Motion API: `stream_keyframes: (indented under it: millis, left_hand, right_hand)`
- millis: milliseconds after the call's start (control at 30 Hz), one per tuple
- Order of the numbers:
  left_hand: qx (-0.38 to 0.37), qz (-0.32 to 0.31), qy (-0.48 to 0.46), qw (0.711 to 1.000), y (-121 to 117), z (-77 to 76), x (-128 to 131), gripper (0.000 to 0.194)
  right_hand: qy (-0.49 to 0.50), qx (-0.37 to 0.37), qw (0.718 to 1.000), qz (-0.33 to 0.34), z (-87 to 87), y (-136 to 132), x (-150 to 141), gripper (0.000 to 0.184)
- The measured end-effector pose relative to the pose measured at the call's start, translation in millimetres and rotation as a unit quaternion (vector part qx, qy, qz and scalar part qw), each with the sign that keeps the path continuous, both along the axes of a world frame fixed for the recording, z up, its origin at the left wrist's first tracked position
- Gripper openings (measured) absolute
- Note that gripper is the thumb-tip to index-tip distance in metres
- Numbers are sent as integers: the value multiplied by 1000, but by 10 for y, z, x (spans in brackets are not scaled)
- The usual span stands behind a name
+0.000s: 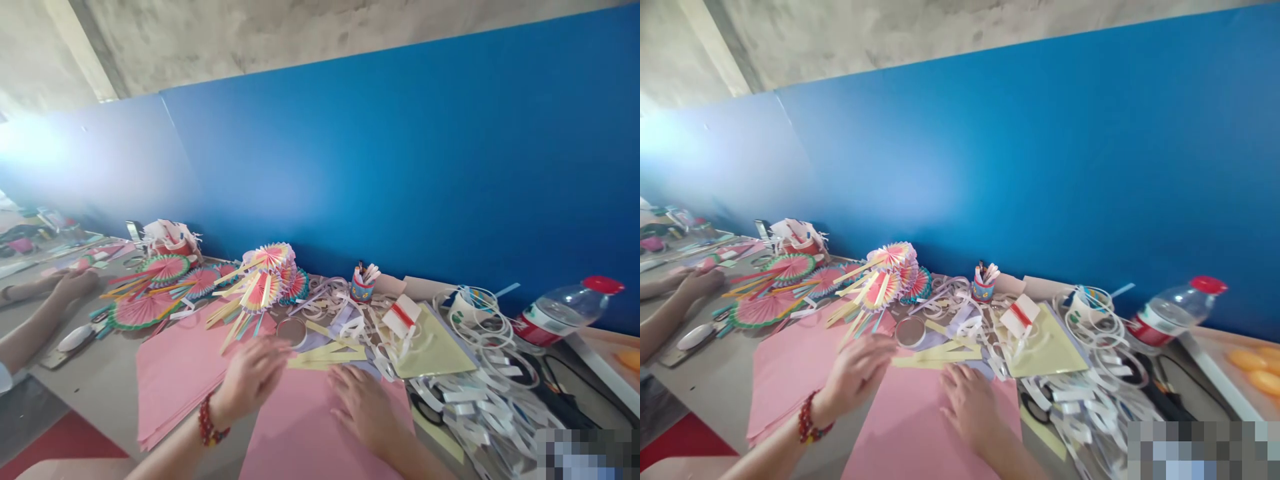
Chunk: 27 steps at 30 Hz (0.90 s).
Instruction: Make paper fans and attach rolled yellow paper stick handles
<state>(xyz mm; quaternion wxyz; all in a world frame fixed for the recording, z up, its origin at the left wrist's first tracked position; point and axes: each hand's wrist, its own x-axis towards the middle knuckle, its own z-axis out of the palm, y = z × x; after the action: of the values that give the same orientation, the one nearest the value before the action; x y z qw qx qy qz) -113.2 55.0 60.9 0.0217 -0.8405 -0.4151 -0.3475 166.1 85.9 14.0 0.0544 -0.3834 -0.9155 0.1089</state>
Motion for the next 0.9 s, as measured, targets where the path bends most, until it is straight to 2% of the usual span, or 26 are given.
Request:
stream_keyframes:
  millis: [33, 100, 200, 267, 400, 633, 767, 900]
  left_hand:
    - [42, 39, -29, 998, 92, 111, -94, 26]
    - [81, 127, -60, 987, 312, 332, -311, 19]
    - [27, 261, -33, 965, 700, 571, -636, 29]
    - [-55, 346, 30, 936, 945, 636, -797, 45]
    - [-127, 360, 71, 922, 1247, 637, -878, 62]
    - [-197, 383, 150, 890, 1377, 692, -627, 84]
    - [-218, 399, 138, 880, 1432, 658, -645, 79]
    - [-231, 414, 116, 873, 1431, 539, -708, 79]
  right_hand:
    - [-9, -3, 1000, -1, -8, 5, 15, 51]
    - [-19, -8, 1000, -5, -41, 4, 63, 53]
    - [-18, -6, 1000, 0, -111, -4, 142, 54]
    - [-16, -3, 1000, 5, -149, -5, 175, 54]
    - [-21, -10, 1000, 7, -160, -6, 178, 56]
    - [-15, -11, 1000, -9, -125, -31, 138, 55]
    - [6, -26, 999, -21, -163, -41, 132, 52]
    - [12, -50, 998, -25, -159, -33, 115, 50]
